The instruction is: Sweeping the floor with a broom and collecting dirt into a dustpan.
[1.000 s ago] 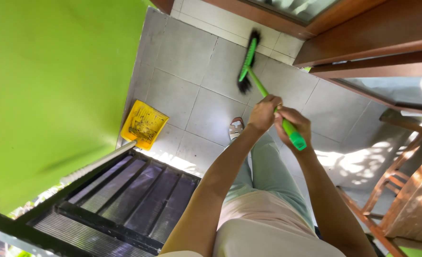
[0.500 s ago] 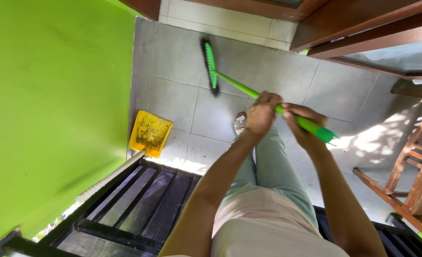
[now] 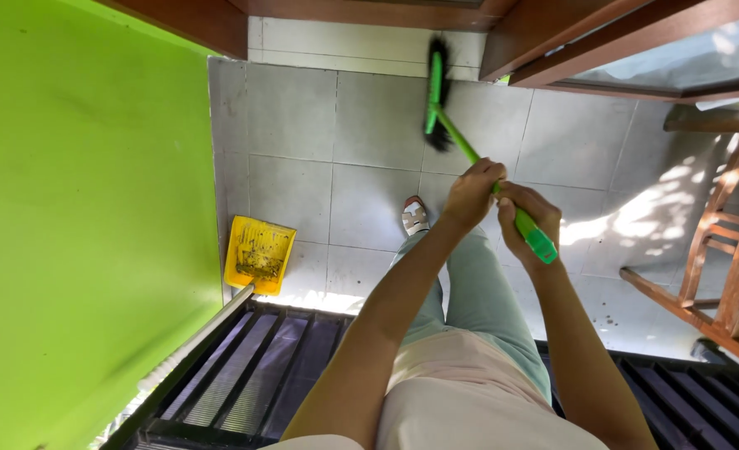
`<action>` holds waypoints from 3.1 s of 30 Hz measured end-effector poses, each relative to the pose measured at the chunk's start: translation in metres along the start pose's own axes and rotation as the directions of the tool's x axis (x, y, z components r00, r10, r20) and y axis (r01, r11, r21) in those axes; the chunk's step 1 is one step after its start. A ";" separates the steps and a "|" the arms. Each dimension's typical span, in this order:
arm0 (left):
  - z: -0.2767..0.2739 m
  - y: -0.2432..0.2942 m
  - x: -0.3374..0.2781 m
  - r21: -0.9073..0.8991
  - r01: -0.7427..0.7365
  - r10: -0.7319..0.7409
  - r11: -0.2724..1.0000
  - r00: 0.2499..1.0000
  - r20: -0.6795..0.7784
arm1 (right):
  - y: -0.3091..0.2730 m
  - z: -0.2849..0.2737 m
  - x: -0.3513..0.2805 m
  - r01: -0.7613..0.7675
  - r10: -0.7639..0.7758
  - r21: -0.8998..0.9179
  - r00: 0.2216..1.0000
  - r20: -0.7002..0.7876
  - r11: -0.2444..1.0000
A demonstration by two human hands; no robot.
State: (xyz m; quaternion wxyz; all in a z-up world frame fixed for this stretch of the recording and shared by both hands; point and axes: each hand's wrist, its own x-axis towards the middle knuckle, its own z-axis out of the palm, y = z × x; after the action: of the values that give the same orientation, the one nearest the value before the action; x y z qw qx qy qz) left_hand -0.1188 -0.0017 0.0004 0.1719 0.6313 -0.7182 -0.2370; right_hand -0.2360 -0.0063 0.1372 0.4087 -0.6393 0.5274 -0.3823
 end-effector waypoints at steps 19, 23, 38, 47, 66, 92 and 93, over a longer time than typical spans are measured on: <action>0.030 0.112 -0.007 0.050 -0.058 0.036 0.997 0.933 0.358 | 0.015 -0.118 -0.055 -0.317 0.401 0.342 0.891 -0.214 0.885; 0.072 0.195 0.000 -0.164 -0.017 0.101 0.986 0.849 0.518 | 0.016 -0.195 -0.076 -0.280 0.302 0.113 0.887 -0.349 0.953; 0.189 0.380 0.049 -0.534 -0.042 0.311 0.844 0.850 0.425 | 0.090 -0.362 -0.115 -0.270 0.102 -0.284 0.865 -0.492 0.920; 0.231 0.344 0.023 -0.361 -0.063 0.259 0.930 0.809 0.528 | 0.136 -0.346 -0.141 -0.204 0.113 -0.157 0.883 -0.456 0.966; 0.328 0.408 0.027 -0.453 -0.069 0.310 0.889 0.818 0.485 | 0.198 -0.425 -0.167 -0.081 -0.052 -0.282 0.899 -0.435 0.956; 0.210 0.372 0.016 -0.531 0.095 0.151 0.842 0.904 0.401 | 0.118 -0.371 -0.139 0.025 -0.117 -0.277 0.940 -0.321 0.961; 0.220 0.365 0.022 -0.551 0.080 0.196 0.831 0.884 0.423 | 0.119 -0.367 -0.133 0.035 -0.144 -0.354 0.947 -0.286 0.935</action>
State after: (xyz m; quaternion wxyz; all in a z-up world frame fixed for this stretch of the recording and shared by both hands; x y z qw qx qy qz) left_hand -0.5432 0.0369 0.0207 0.1781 0.4562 -0.6577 -0.5724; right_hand -0.6364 0.0677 0.1561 0.1856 -0.6569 0.6132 -0.3975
